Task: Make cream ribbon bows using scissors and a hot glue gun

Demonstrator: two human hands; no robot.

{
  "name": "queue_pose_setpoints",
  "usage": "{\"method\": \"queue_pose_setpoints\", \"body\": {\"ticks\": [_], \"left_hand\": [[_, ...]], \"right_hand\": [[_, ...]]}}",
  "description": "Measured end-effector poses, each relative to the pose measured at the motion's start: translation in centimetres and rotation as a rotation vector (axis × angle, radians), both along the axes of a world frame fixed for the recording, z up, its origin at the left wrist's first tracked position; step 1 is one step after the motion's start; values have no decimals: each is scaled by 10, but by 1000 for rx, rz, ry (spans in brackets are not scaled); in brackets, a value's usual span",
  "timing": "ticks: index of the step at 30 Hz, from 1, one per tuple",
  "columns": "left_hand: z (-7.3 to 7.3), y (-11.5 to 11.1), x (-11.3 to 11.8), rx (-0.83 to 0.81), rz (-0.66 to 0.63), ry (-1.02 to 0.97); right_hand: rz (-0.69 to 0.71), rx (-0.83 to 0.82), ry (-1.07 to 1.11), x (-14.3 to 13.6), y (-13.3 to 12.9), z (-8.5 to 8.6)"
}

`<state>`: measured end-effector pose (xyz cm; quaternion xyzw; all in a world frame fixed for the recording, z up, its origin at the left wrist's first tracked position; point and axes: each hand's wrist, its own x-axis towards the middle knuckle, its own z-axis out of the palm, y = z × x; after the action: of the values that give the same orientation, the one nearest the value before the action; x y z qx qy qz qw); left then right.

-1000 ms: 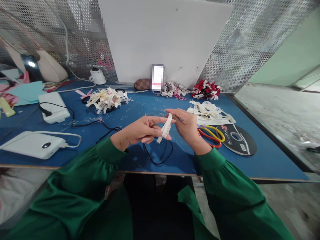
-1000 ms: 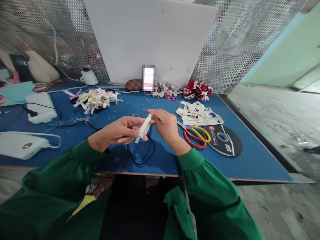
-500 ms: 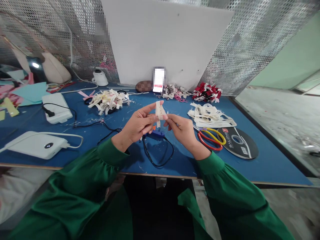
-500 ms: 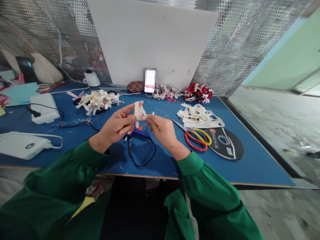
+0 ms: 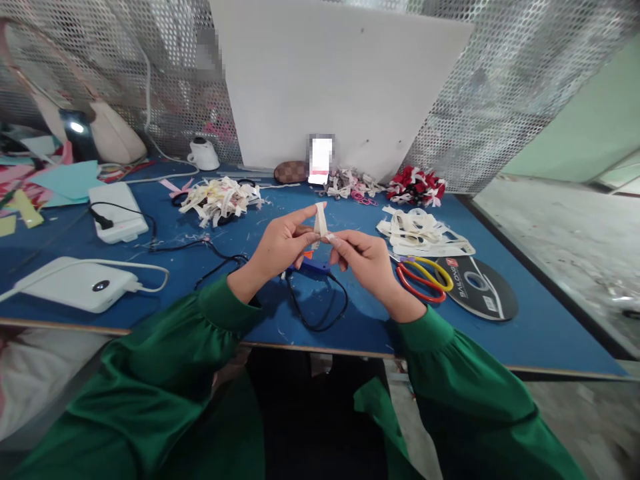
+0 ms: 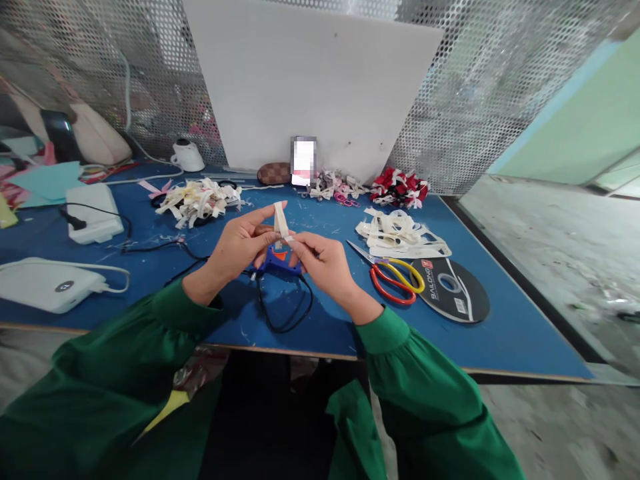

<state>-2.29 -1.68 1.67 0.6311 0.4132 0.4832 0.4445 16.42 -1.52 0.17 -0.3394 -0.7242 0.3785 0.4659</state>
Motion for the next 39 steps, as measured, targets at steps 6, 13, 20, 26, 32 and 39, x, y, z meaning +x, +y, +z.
{"method": "queue_pose_setpoints", "body": {"ticks": [6, 13, 20, 26, 32, 39], "left_hand": [[0, -3, 2, -31, -54, 149], [2, -6, 4, -35, -94, 180], [-7, -3, 7, -59, -41, 189], [-12, -3, 9, -70, -28, 173], [-10, -5, 11, -87, -71, 142], [-14, -6, 15, -32, -90, 194]], "right_hand": [[26, -171, 132, 3, 5, 5], [51, -197, 111, 4, 6, 4], [28, -157, 98, 4, 5, 5], [-3, -41, 24, 3, 6, -1], [-75, 277, -376, 5, 3, -5], [-177, 584, -735, 6, 3, -3]]}}
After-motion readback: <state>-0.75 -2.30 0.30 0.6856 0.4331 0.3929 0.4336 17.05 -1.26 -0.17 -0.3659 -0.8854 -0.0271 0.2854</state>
